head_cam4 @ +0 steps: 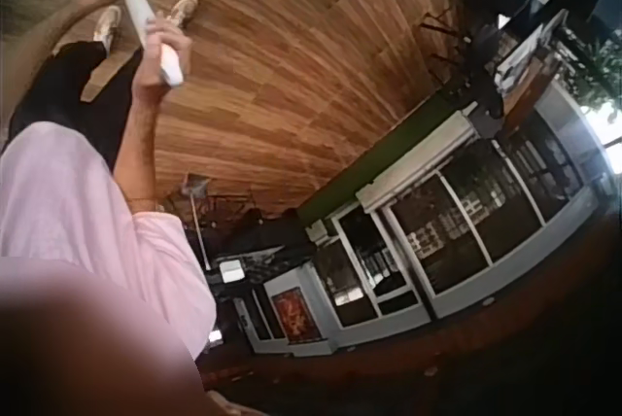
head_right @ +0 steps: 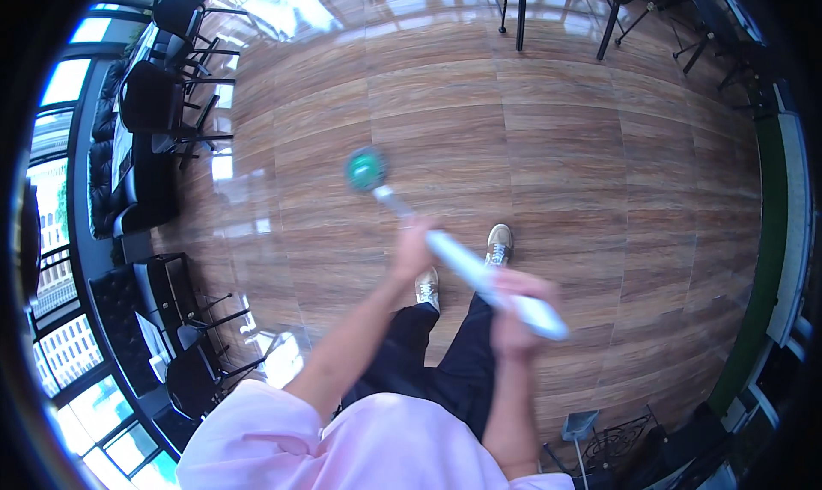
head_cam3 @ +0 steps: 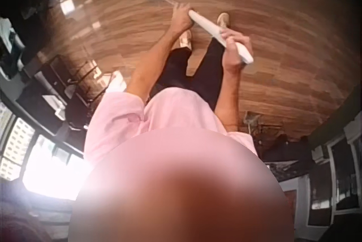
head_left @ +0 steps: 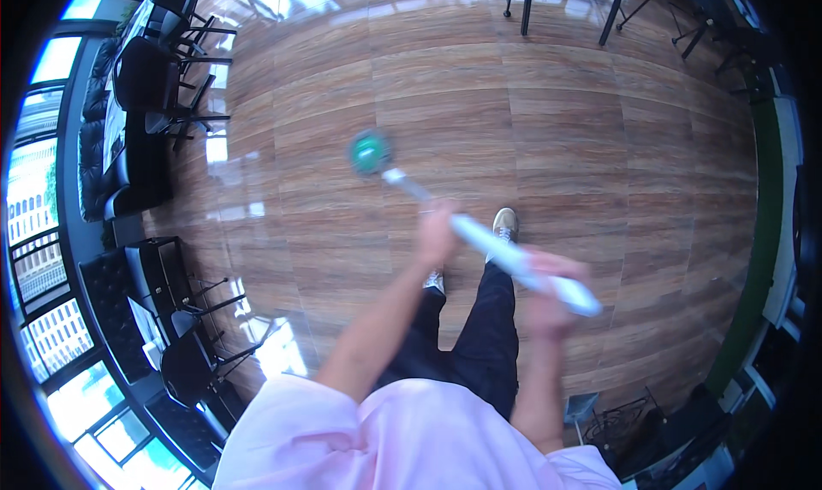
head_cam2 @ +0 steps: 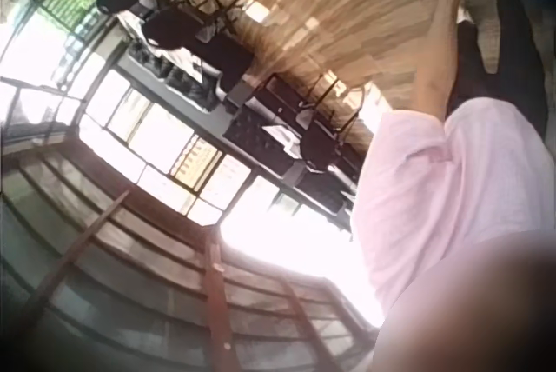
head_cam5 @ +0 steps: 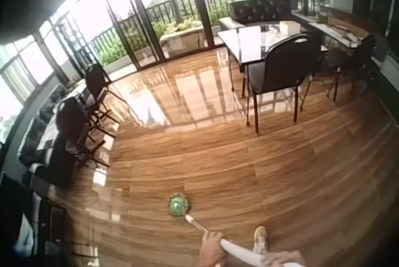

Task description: The person wipes a table and chairs with a cloth and then mops the floor using a spin mop and a bucket of water.

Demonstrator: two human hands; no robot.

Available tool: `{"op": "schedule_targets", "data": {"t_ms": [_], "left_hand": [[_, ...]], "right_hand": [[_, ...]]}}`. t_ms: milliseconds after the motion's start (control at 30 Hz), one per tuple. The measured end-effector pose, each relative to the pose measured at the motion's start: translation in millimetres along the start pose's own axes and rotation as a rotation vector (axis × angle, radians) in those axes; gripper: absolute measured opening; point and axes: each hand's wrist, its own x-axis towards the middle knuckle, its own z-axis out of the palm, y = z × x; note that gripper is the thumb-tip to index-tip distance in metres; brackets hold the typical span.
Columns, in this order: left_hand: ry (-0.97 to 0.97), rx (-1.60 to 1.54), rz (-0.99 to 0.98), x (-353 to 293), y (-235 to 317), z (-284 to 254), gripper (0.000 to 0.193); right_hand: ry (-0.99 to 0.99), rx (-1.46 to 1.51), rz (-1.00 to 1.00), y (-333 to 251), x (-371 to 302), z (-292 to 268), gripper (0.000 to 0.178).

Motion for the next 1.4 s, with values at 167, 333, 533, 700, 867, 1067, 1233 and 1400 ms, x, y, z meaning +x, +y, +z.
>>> {"op": "schedule_targets", "data": {"t_ms": [167,333,533,700,867,1067,1233,1400], "left_hand": [[0.179,0.187,-0.288,-112.9,-260.6,-54.4,0.023],[0.230,-0.096,-0.009,-106.1,-138.5,43.6,0.019],[-0.138,-0.241,0.319,-123.9,140.4,120.9,0.016],[-0.234,-0.185,0.296,-158.7,158.9,91.8,0.017],[-0.096,-0.244,0.048,-231.8,-27.4,56.7,0.011],[0.034,0.342,-0.350,-376.2,-273.7,-29.3,0.034],[0.152,0.154,-0.097,-370.9,-150.1,79.7,0.024],[0.000,-0.186,0.260,-371.4,147.7,246.6,0.012]], "right_hand": [[-0.466,0.003,0.339,110.0,-125.4,114.7,0.015],[-0.091,-0.280,0.230,26.9,-120.8,-3.5,0.024],[0.338,-0.554,-0.202,-130.5,-182.2,-136.0,0.014],[0.440,-0.453,-0.280,-134.9,-207.1,-144.9,0.013],[0.039,-0.248,-0.004,-73.0,-226.5,-55.0,0.010],[-0.539,-0.092,0.365,89.0,-373.7,29.7,0.023],[-0.235,-0.122,0.298,23.6,-361.8,-105.0,0.020],[0.250,-0.263,0.004,-143.9,-368.2,-340.4,0.014]]}}
